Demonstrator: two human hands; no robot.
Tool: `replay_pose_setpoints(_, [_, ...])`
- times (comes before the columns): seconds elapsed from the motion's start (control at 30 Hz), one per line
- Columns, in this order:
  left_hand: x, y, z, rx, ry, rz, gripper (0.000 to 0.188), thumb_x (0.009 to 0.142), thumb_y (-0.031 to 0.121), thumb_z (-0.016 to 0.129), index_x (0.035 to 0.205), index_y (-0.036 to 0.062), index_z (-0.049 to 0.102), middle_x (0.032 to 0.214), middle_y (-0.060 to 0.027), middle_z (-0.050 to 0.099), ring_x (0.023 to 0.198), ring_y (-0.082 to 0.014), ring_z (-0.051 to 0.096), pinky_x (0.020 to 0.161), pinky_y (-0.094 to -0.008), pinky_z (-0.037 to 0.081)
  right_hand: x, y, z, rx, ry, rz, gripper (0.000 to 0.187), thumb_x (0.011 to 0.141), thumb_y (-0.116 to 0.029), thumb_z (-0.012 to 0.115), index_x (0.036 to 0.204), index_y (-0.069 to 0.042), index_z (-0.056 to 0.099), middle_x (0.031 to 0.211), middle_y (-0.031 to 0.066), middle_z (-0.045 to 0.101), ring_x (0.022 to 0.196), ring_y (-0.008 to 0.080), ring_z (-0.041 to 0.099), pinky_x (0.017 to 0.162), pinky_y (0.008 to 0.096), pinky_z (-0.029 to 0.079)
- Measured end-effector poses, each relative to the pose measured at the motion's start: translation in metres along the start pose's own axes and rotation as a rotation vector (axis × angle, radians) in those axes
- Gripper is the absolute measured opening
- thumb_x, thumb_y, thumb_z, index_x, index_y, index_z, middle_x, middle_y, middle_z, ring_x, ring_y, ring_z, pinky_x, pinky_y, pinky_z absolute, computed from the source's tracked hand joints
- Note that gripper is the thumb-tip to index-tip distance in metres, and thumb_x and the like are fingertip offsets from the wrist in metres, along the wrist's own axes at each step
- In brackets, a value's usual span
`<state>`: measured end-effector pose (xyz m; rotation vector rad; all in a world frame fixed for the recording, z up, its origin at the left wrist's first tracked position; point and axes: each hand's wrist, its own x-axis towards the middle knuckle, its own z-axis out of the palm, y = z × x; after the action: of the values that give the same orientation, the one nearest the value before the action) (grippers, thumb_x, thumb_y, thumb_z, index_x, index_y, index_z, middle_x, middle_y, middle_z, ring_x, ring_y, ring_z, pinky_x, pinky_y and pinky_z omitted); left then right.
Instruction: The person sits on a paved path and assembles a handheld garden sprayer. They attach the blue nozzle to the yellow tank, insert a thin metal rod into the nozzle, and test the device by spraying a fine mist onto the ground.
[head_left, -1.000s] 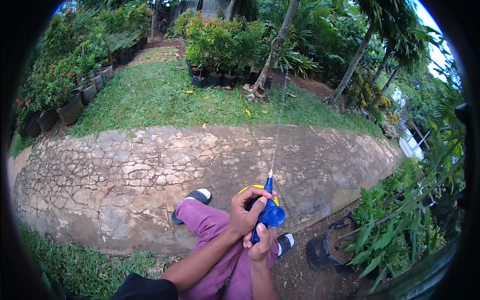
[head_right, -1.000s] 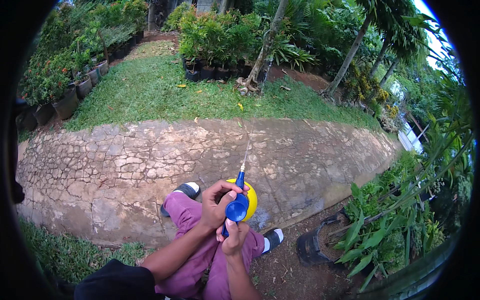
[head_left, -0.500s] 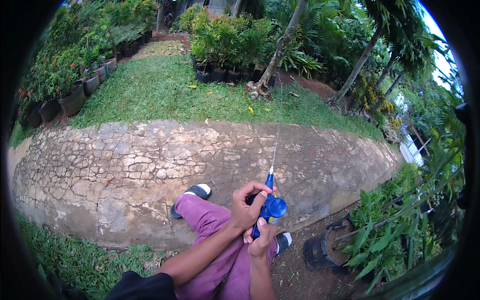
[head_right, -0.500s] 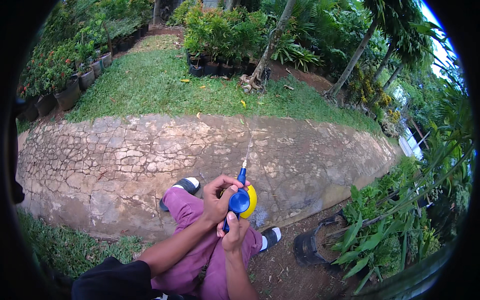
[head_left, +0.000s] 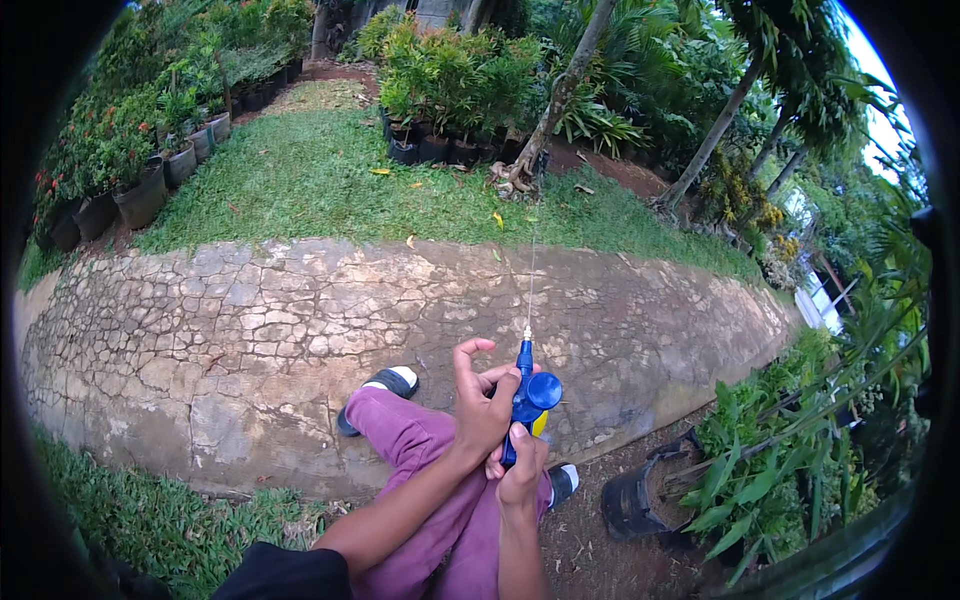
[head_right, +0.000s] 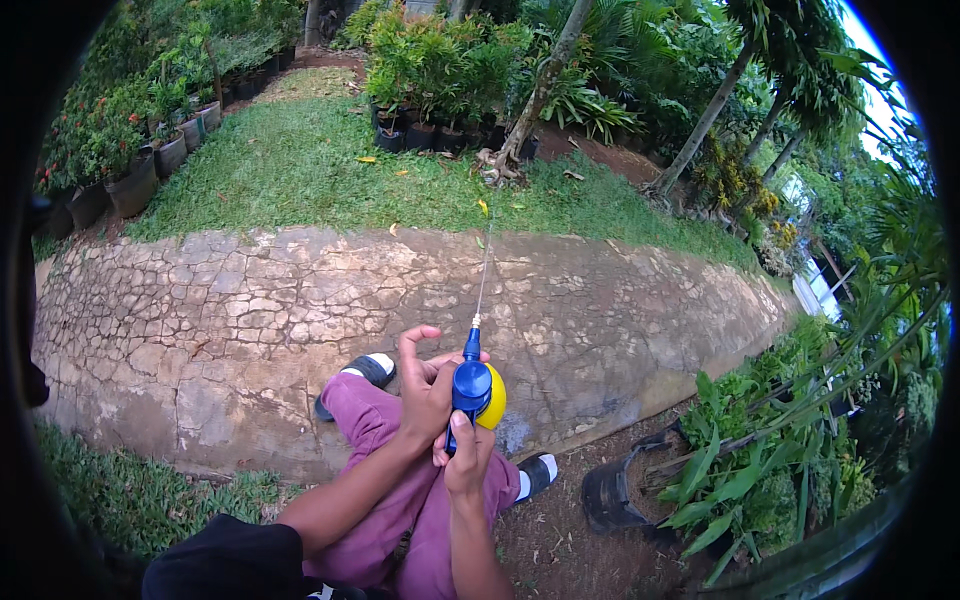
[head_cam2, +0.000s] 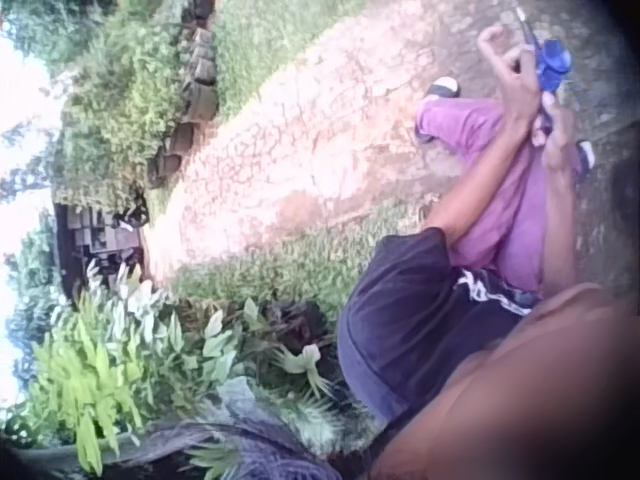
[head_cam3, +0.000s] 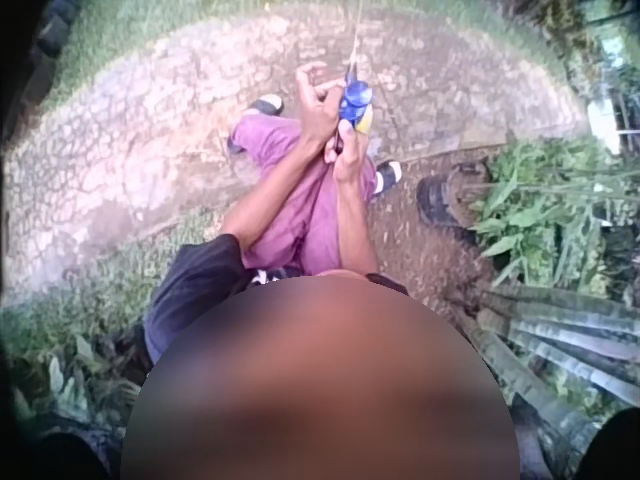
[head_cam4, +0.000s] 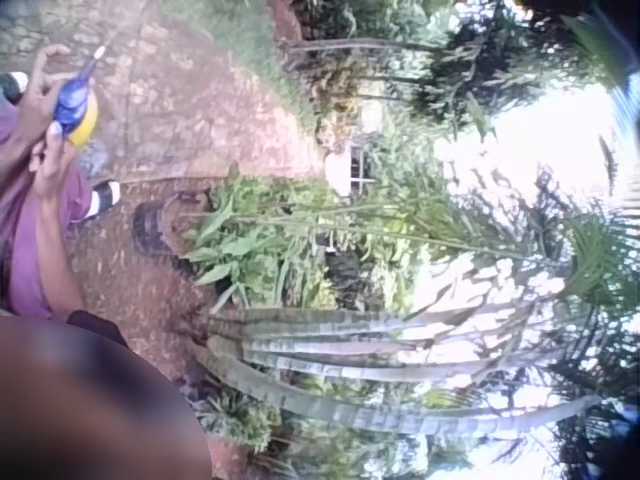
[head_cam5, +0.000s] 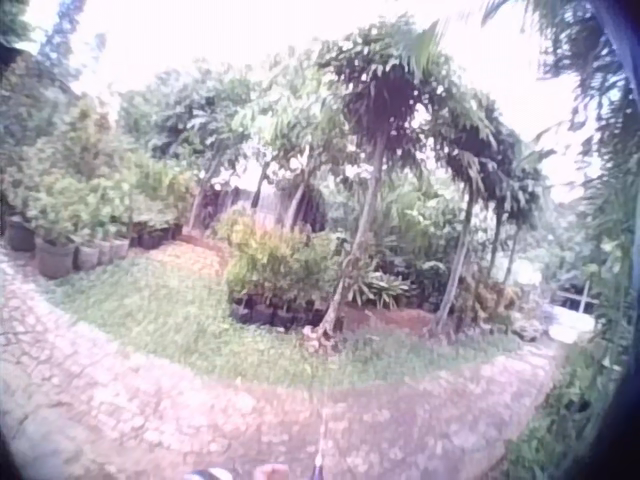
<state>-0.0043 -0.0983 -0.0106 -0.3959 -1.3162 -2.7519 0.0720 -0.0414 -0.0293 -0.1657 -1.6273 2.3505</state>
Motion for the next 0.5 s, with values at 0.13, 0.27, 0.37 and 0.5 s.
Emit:
replay_pose_setpoints(0.13, [-0.0032, 0.0002, -0.0014, -0.047, -0.06, 0.142, 0.038, 0.088, 0.002, 0.05, 0.116, 0.006, 0.024, 0.095, -0.0231, 0.066, 0.082, -0.02, 0.066, 0.075, -0.0278, 0.052, -0.0037, -0.0004, 0.0003, -0.032, -0.07, -0.08, 0.041, 0.092, -0.032, 0.051, 0.065, -0.001, 0.052, 0.05, 0.0037, 0.049, 0.038, 0.0076, 0.042, 0.038, 0.0228, 0.033])
replay_pose_setpoints(0.27, [-0.0017, 0.0012, -0.0028, -0.041, -0.005, 0.025, 0.035, 0.088, 0.002, 0.05, 0.114, 0.0052, 0.027, 0.093, -0.0227, 0.066, 0.083, -0.0207, 0.066, 0.075, -0.0278, 0.052, -0.0024, -0.0007, -0.0002, -0.06, -0.045, -0.015, 0.042, 0.092, -0.032, 0.05, 0.063, -0.002, 0.052, 0.05, 0.0035, 0.049, 0.038, 0.0077, 0.042, 0.038, 0.0228, 0.033])
replay_pose_setpoints(0.37, [-0.0017, 0.0015, -0.0031, 0.057, -0.004, 0.046, 0.032, 0.087, 0.001, 0.05, 0.111, 0.0052, 0.028, 0.092, -0.0223, 0.066, 0.082, -0.0203, 0.066, 0.073, -0.028, 0.053, -0.0021, -0.0002, -0.0009, -0.058, -0.05, 0.008, 0.042, 0.093, -0.031, 0.049, 0.063, -0.002, 0.051, 0.05, 0.0035, 0.049, 0.039, 0.0078, 0.043, 0.038, 0.023, 0.033])
replay_pose_setpoints(0.5, [0.0008, 0.0013, -0.0031, -0.036, -0.019, 0.096, 0.031, 0.087, 0.001, 0.051, 0.11, 0.0056, 0.03, 0.092, -0.0222, 0.066, 0.081, -0.0204, 0.066, 0.07, -0.0278, 0.053, -0.0014, -0.0003, 0.0, -0.111, -0.06, -0.05, 0.042, 0.093, -0.03, 0.047, 0.062, -0.002, 0.051, 0.05, 0.0037, 0.048, 0.039, 0.0082, 0.043, 0.038, 0.0231, 0.033])
